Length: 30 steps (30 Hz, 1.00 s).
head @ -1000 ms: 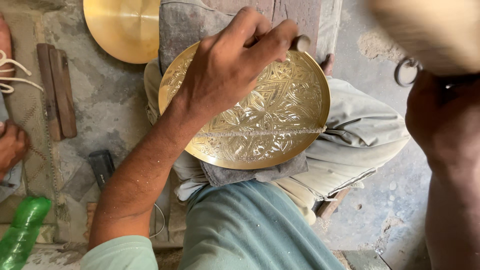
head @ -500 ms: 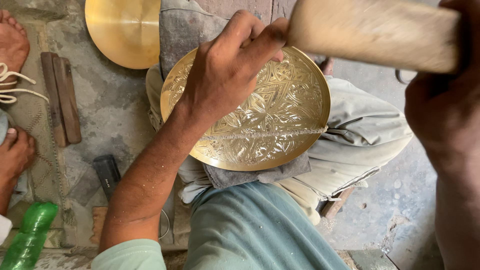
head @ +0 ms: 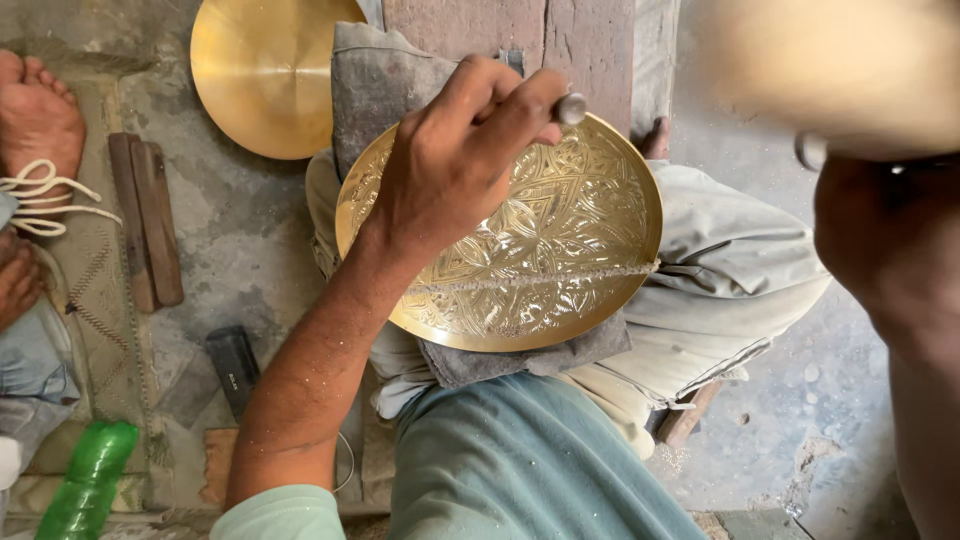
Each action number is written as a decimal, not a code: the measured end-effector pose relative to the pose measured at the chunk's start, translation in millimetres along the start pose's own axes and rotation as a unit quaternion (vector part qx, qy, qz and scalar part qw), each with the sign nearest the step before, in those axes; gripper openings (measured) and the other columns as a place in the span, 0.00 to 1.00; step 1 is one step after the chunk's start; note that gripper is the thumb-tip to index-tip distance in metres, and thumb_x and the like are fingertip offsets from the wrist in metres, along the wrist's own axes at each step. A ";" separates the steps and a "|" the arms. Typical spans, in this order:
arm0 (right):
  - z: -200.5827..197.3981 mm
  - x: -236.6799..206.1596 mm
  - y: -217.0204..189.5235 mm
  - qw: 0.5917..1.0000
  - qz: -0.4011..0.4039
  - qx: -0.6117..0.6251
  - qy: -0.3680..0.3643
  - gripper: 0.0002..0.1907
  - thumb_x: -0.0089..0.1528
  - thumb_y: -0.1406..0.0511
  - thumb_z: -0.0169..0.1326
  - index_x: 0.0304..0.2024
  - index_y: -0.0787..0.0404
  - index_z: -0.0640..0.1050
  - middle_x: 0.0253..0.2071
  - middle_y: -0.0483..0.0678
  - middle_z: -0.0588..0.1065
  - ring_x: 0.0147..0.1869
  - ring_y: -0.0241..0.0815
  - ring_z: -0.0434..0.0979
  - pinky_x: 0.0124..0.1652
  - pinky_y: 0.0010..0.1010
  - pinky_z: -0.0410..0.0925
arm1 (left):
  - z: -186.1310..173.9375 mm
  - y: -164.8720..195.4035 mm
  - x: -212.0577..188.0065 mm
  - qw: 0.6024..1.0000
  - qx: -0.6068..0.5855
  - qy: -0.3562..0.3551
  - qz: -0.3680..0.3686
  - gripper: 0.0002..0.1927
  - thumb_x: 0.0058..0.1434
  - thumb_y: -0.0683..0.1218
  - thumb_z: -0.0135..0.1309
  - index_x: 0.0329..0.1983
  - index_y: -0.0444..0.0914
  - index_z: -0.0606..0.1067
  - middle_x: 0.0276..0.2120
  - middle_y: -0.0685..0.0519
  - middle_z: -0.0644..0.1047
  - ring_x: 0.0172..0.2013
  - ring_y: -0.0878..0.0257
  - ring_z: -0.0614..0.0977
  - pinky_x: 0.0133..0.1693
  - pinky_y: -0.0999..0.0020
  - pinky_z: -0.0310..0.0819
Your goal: The person uses a wooden mallet and a metal chisel to engrave a floral pattern onto a brass plate resting on their lap. They repeatedly strike the chisel to deepen the design lines while adjusting the tool's position.
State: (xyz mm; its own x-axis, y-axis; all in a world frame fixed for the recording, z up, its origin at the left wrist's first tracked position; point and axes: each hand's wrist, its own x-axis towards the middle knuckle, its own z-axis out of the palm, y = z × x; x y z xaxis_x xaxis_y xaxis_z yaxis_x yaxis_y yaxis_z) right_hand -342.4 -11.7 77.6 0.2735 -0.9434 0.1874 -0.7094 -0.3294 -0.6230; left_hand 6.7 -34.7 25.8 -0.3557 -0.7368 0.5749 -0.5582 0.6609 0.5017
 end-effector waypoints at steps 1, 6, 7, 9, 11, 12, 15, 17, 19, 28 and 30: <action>-1.3 3.5 -2.6 0.995 0.028 0.092 0.003 0.20 0.68 0.81 0.49 0.60 0.64 0.67 0.50 0.50 0.70 0.50 0.41 0.75 0.52 0.28 0.72 | 0.1 -0.4 -0.1 1.000 -0.009 0.007 0.003 0.20 0.70 0.33 0.60 0.58 0.43 0.70 0.42 0.57 0.71 0.38 0.69 0.84 0.35 0.75 0.83; -6.2 17.9 -33.5 0.970 0.085 0.224 0.048 0.21 0.66 0.80 0.55 0.59 0.64 0.68 0.48 0.48 0.71 0.50 0.39 0.76 0.52 0.29 0.73 | 1.0 -0.4 0.7 1.000 -0.009 0.021 0.005 0.19 0.70 0.37 0.64 0.58 0.41 0.70 0.44 0.54 0.71 0.36 0.67 0.82 0.35 0.71 0.81; -5.7 22.7 -42.1 0.992 0.032 0.102 0.064 0.22 0.65 0.80 0.56 0.59 0.64 0.69 0.47 0.49 0.73 0.49 0.41 0.77 0.49 0.30 0.73 | 0.9 -0.5 1.5 1.000 -0.002 0.023 0.006 0.19 0.69 0.38 0.65 0.57 0.40 0.70 0.43 0.54 0.71 0.35 0.66 0.82 0.35 0.70 0.81; -5.0 36.5 -58.7 0.967 -0.103 -0.200 0.118 0.22 0.61 0.81 0.62 0.55 0.65 0.73 0.44 0.54 0.75 0.46 0.48 0.78 0.43 0.36 0.72 | 0.7 -1.3 4.1 1.000 -0.006 0.024 0.010 0.19 0.67 0.36 0.63 0.56 0.41 0.71 0.42 0.54 0.72 0.34 0.66 0.81 0.33 0.72 0.81; -6.9 50.8 -74.9 0.962 -0.139 -0.180 0.153 0.21 0.59 0.81 0.62 0.53 0.65 0.74 0.46 0.54 0.75 0.47 0.47 0.79 0.45 0.36 0.72 | 1.3 -3.1 8.3 1.000 -0.003 0.029 0.008 0.18 0.67 0.36 0.63 0.56 0.41 0.71 0.41 0.54 0.72 0.32 0.67 0.81 0.30 0.75 0.81; -2.2 51.6 -84.9 0.984 -0.086 0.017 0.154 0.21 0.60 0.80 0.59 0.55 0.65 0.73 0.51 0.50 0.74 0.51 0.43 0.79 0.50 0.33 0.73 | 1.9 -3.0 9.9 1.000 0.000 0.030 0.002 0.18 0.68 0.37 0.64 0.57 0.41 0.71 0.40 0.54 0.71 0.32 0.67 0.80 0.29 0.76 0.80; -8.0 64.2 -99.8 0.960 -0.127 -0.219 0.119 0.21 0.54 0.81 0.60 0.48 0.62 0.75 0.42 0.48 0.75 0.45 0.44 0.78 0.47 0.40 0.72 | -0.9 -1.0 11.7 0.999 0.001 0.030 -0.012 0.21 0.67 0.35 0.61 0.59 0.41 0.71 0.39 0.54 0.72 0.31 0.67 0.80 0.28 0.77 0.80; -9.9 67.9 -104.9 0.959 -0.098 -0.235 0.123 0.21 0.53 0.79 0.59 0.47 0.61 0.76 0.40 0.46 0.76 0.43 0.42 0.77 0.42 0.39 0.71 | -5.4 0.3 13.0 0.999 -0.004 0.033 -0.023 0.24 0.65 0.33 0.59 0.62 0.41 0.71 0.38 0.54 0.72 0.32 0.66 0.81 0.29 0.75 0.81; -7.7 66.7 -108.6 0.975 0.056 0.176 0.125 0.21 0.57 0.75 0.53 0.54 0.63 0.73 0.47 0.42 0.76 0.46 0.33 0.75 0.39 0.28 0.71 | -11.3 3.3 13.3 0.998 -0.011 0.032 -0.047 0.26 0.63 0.32 0.58 0.63 0.41 0.70 0.37 0.55 0.72 0.32 0.65 0.82 0.30 0.71 0.80; -9.3 68.0 -128.4 0.945 0.114 0.253 0.171 0.21 0.52 0.72 0.55 0.49 0.55 0.74 0.41 0.41 0.78 0.37 0.32 0.78 0.34 0.28 0.71 | -20.6 9.9 17.7 0.998 0.007 0.038 -0.042 0.24 0.62 0.35 0.61 0.60 0.42 0.71 0.37 0.54 0.72 0.32 0.63 0.81 0.31 0.68 0.80; -16.1 69.4 -128.7 0.960 -0.070 -0.219 0.159 0.18 0.54 0.75 0.60 0.46 0.59 0.78 0.36 0.49 0.78 0.36 0.45 0.78 0.37 0.40 0.71 | -19.5 10.0 18.4 0.998 0.011 0.027 -0.052 0.22 0.63 0.36 0.63 0.58 0.42 0.72 0.35 0.55 0.72 0.30 0.64 0.81 0.29 0.69 0.80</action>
State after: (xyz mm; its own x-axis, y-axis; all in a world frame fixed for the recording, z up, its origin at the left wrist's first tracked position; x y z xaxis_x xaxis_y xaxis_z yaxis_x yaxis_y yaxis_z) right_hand -242.6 -35.4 183.0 0.2235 -0.8293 0.5122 -0.9046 -0.3722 -0.2079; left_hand 9.2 -38.9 54.0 -0.2542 -0.7915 0.5558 -0.6068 0.5780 0.5456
